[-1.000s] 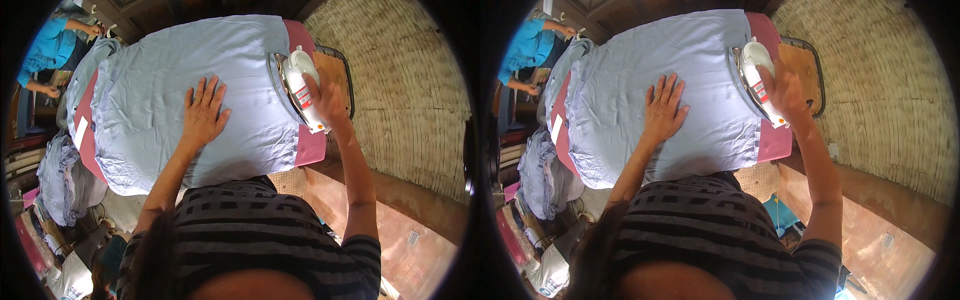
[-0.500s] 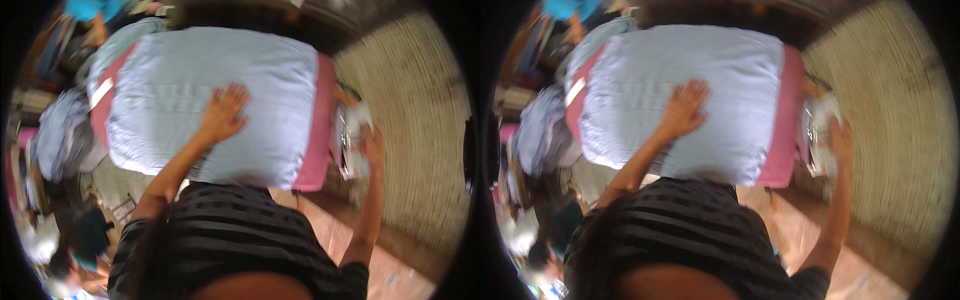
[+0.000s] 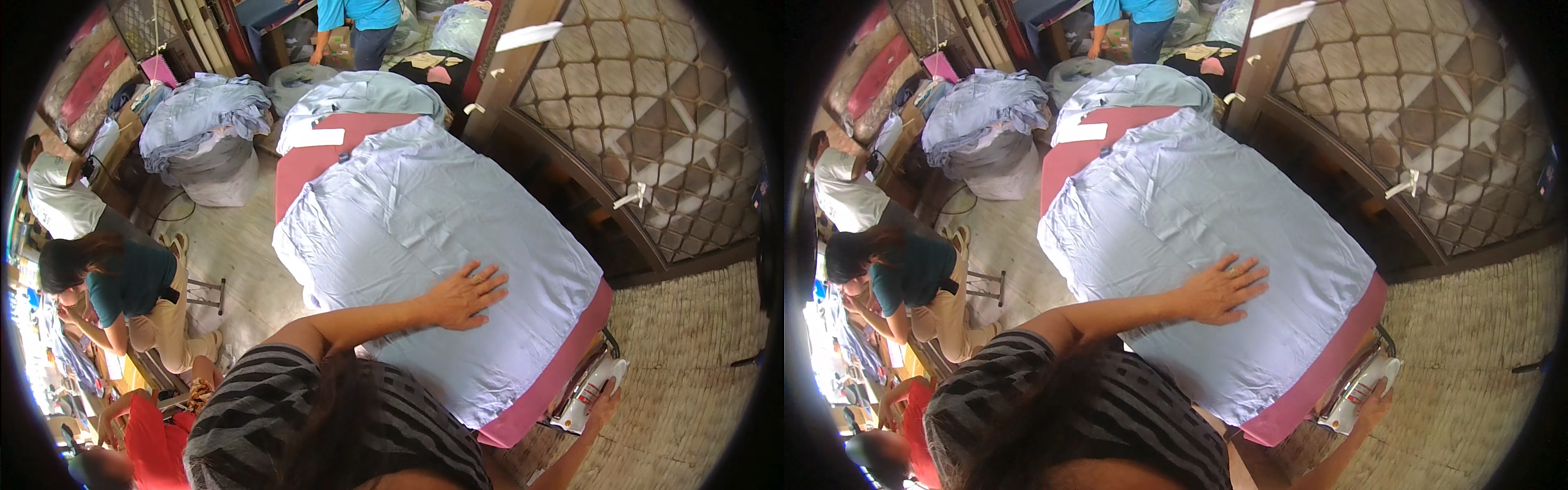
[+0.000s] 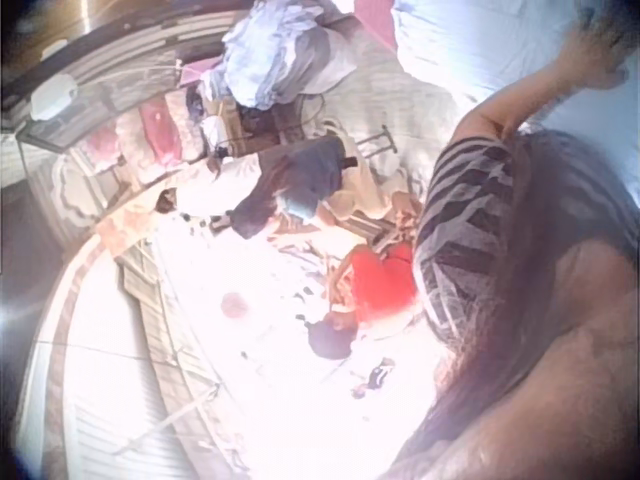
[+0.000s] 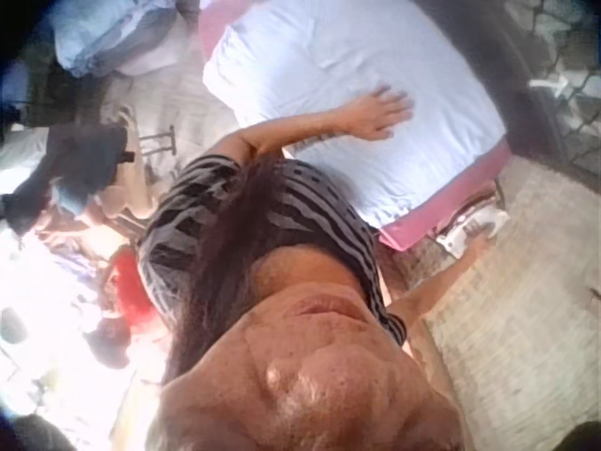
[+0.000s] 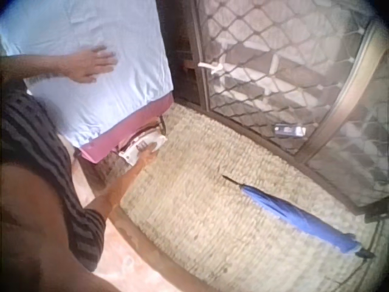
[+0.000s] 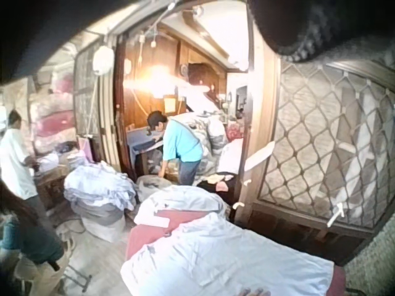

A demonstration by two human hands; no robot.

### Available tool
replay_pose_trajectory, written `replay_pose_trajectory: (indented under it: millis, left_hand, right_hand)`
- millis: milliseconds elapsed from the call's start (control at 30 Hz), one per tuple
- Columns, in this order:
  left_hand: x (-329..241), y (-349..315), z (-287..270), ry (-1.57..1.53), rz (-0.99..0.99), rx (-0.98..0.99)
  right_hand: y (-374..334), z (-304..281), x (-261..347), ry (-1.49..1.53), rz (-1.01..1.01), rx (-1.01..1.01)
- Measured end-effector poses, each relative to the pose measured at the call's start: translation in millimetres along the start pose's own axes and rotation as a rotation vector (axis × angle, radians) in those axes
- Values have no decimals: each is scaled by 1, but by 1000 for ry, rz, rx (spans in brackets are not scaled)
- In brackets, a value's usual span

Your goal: The person irons a blue shirt on a pink ironing board, smoothing the fabric with their hands and pressing sections with an iron before folding the garment.

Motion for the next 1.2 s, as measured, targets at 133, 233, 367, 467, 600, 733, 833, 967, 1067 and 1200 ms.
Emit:
replay_pose_trajectory:
  millis: [133, 233, 367, 467, 600, 733, 833, 967, 1067, 1200]
  left_hand:
    - [1, -2, -9, -103, 2, 11]
    - [7, -17, -17, -165, 87, 2]
    - [24, -43, -58, -318, 77, -33]
    - [54, -90, -96, -307, -62, -77]
    - [93, -120, -149, -242, -128, -136]
    - [131, -172, -197, -62, -296, -200]
    - [152, -180, -210, -8, -304, -254]
    - [167, -192, -207, -38, -337, -277]
    - [172, -192, -202, -36, -340, -280]
    - [171, -191, -204, -49, -356, -295]
  right_hand:
    - [-9, -4, 33, -93, 73, 115]
    - [-16, -14, 70, -344, 39, 198]
    - [-13, -20, 70, -684, 37, -16]
    - [-51, 26, 140, -964, -49, -222]
    - [-81, 62, 136, -729, -434, -482]
    - [-191, 146, 272, -427, -603, -197]
    - [-233, 167, 330, -62, -657, -82]
    - [-279, 197, 386, 86, -668, 98]
    - [-303, 211, 414, 138, -700, 185]
    - [-322, 222, 428, 134, -715, 274]
Point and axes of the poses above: each hand's wrist, its own y-axis towards the middle knuckle, its own z-axis out of the palm, x = y × z, the point moved 1 cm from there along y, towards the middle knuckle, and after that the axes turned 9 degrees about -x, right-handed, at the moved point
